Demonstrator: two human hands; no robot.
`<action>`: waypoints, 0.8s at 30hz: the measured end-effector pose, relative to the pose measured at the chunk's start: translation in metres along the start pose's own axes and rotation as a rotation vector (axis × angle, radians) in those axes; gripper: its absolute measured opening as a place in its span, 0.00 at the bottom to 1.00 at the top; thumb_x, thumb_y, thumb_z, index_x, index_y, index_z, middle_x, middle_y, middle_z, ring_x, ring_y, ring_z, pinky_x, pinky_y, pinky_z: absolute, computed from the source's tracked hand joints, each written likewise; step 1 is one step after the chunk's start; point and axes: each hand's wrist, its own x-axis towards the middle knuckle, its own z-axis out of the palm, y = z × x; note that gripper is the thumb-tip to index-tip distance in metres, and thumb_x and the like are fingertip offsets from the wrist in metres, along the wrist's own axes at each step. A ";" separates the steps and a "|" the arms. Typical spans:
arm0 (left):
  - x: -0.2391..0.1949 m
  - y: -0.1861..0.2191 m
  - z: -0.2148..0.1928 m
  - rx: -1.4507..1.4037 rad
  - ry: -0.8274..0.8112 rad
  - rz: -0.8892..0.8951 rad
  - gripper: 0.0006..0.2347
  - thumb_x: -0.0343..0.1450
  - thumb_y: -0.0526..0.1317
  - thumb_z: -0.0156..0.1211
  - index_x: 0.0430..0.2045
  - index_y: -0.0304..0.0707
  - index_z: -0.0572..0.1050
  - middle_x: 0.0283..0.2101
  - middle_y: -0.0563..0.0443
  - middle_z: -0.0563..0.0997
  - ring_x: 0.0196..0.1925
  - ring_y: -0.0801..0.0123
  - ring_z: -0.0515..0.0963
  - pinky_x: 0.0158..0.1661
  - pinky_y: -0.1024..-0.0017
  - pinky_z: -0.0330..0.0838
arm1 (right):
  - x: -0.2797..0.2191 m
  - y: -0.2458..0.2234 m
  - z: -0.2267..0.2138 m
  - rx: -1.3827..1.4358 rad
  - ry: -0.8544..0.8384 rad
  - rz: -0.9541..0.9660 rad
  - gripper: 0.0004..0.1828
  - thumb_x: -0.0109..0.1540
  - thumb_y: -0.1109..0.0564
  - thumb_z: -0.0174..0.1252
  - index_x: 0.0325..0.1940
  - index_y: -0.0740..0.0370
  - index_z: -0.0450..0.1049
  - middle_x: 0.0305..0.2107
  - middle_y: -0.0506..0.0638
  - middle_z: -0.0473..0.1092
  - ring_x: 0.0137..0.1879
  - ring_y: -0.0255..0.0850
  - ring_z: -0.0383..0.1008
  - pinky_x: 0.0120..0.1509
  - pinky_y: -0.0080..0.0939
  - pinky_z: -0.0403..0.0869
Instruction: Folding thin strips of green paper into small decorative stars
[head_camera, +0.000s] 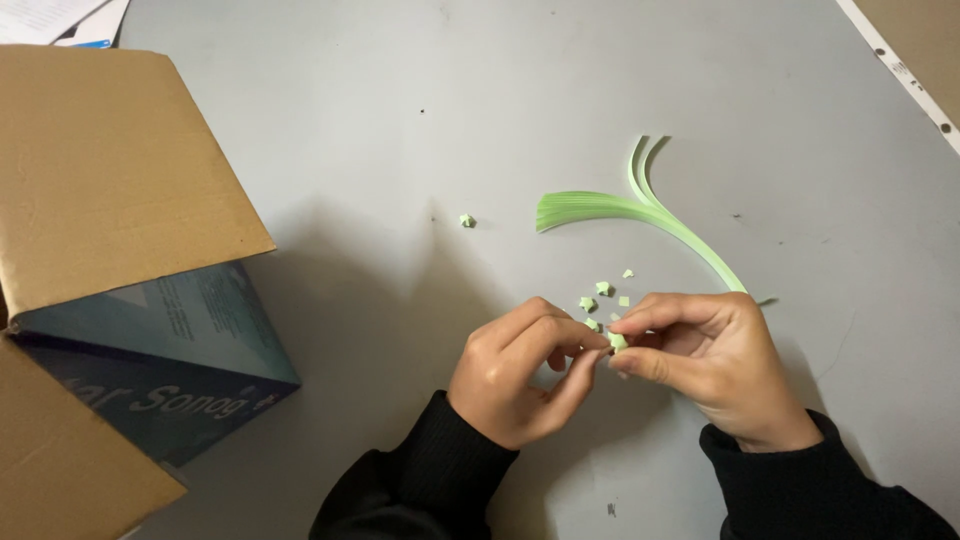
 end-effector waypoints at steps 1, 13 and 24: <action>0.000 0.001 0.000 0.000 0.000 0.001 0.06 0.68 0.25 0.60 0.32 0.35 0.75 0.30 0.48 0.77 0.22 0.70 0.73 0.28 0.77 0.72 | 0.000 0.000 -0.002 0.000 0.000 -0.001 0.12 0.48 0.69 0.71 0.35 0.70 0.81 0.29 0.58 0.78 0.36 0.42 0.78 0.41 0.35 0.79; 0.001 0.002 0.001 -0.126 0.031 -0.182 0.03 0.70 0.30 0.64 0.30 0.40 0.78 0.26 0.53 0.75 0.23 0.75 0.71 0.32 0.79 0.70 | 0.001 -0.009 -0.006 0.034 -0.121 -0.030 0.11 0.54 0.69 0.65 0.41 0.70 0.81 0.28 0.59 0.76 0.30 0.44 0.78 0.39 0.36 0.78; -0.001 0.000 0.002 -0.110 0.032 -0.137 0.05 0.70 0.29 0.64 0.31 0.43 0.79 0.28 0.54 0.76 0.21 0.76 0.71 0.30 0.80 0.71 | 0.000 -0.006 -0.005 -0.007 -0.036 -0.039 0.08 0.51 0.70 0.68 0.34 0.67 0.80 0.30 0.57 0.77 0.36 0.42 0.76 0.40 0.37 0.76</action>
